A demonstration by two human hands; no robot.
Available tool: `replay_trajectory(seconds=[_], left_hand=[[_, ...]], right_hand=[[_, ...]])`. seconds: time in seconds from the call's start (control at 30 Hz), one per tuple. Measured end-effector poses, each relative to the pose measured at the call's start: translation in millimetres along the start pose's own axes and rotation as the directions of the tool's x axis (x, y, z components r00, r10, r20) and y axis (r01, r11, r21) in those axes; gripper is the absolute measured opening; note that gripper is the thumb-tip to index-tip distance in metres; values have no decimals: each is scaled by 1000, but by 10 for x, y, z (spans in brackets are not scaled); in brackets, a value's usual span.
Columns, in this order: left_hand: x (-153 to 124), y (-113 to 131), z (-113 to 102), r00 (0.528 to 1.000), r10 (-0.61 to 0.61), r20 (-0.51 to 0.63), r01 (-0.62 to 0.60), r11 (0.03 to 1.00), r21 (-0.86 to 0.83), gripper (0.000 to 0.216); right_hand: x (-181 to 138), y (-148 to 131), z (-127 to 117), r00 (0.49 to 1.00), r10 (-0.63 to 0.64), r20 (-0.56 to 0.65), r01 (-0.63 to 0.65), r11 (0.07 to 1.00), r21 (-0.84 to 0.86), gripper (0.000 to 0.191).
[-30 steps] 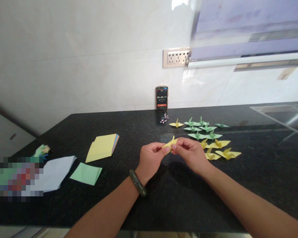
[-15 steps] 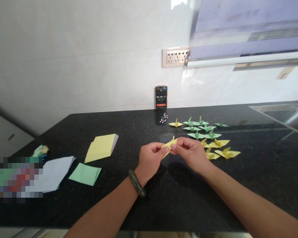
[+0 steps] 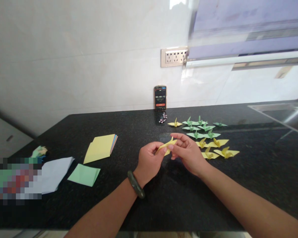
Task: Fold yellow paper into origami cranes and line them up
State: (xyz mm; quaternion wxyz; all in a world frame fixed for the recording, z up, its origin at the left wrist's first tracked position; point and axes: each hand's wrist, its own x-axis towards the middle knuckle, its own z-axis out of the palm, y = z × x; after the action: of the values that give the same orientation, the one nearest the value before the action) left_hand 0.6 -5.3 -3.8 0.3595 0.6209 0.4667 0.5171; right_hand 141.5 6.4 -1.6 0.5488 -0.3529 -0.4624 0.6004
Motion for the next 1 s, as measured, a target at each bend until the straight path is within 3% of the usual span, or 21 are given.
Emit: replay_trajectory(seconds=[0.13, 0.43, 0.63, 0.8, 1.0], left_hand=[[-7, -23, -7, 999, 51, 8, -52, 995, 88, 18], [-15, -38, 3, 999, 47, 17, -48, 995, 89, 18], [-9, 8, 24, 995, -67, 73, 76, 989, -125, 19], [7, 82, 13, 968, -179, 176, 230, 916, -329, 21], [20, 95, 1, 938, -238, 251, 327, 848, -417, 23]], right_hand=[[-6, -7, 9, 998, 54, 39, -53, 998, -38, 20], [-27, 13, 25, 999, 9, -34, -10, 1000, -20, 15], [-34, 10, 28, 995, -30, -95, 25, 999, -47, 16], [-26, -11, 34, 997, -14, -80, 10, 998, -58, 15], [-53, -16, 33, 989, -47, -139, 34, 995, -96, 24]])
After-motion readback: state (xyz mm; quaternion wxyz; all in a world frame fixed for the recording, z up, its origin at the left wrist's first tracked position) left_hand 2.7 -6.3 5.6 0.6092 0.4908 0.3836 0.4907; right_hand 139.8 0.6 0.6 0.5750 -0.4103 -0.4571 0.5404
